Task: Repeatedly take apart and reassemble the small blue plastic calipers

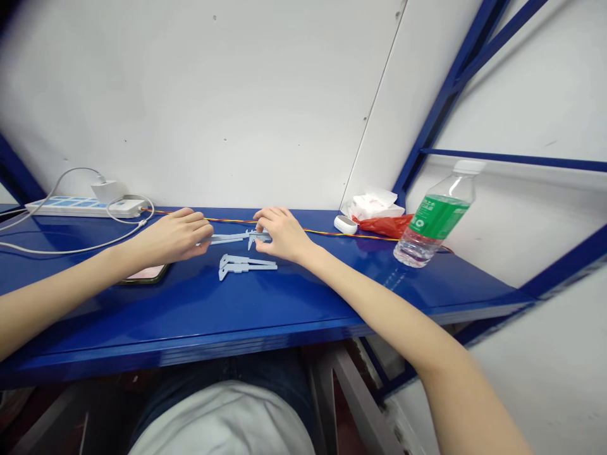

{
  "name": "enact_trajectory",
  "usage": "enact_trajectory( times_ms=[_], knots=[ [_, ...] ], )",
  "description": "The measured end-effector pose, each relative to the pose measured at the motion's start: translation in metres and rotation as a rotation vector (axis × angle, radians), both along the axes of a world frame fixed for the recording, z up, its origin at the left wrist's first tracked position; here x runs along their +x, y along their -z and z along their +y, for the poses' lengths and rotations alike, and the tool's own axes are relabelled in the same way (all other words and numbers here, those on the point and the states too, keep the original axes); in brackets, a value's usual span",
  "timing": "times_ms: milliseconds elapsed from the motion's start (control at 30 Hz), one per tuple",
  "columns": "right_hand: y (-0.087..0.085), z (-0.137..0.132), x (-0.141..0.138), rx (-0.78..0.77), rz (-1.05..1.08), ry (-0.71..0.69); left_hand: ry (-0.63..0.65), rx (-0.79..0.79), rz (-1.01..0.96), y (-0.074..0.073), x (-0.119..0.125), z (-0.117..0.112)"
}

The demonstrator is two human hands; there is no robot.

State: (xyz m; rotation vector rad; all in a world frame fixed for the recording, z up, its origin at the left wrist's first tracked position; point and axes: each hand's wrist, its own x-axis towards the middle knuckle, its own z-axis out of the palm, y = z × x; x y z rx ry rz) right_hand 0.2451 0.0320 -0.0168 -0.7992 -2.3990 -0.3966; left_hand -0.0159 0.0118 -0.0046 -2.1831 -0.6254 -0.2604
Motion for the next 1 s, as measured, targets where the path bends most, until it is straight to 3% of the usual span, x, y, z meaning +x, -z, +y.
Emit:
enact_trajectory(
  times_ms=[367,600,833,1000],
  knots=[
    [0.0012,0.0005,-0.0004,-0.061,0.011,0.037,0.009,-0.045,0.032,0.0041,-0.0013,0.0045],
    [0.0005,-0.0012,-0.0011,-0.028,-0.016,-0.061,-0.040,-0.089,0.011,0.0015,-0.0010,0.0032],
    [0.0000,0.0006,0.0006,0.007,-0.022,0.065,-0.008,-0.053,0.005,-0.0003,-0.0031,0.0034],
    [0.0007,0.0002,0.0001,-0.001,-0.025,0.043,0.004,-0.037,-0.009,-0.0013,-0.0044,0.0035]
  ],
)
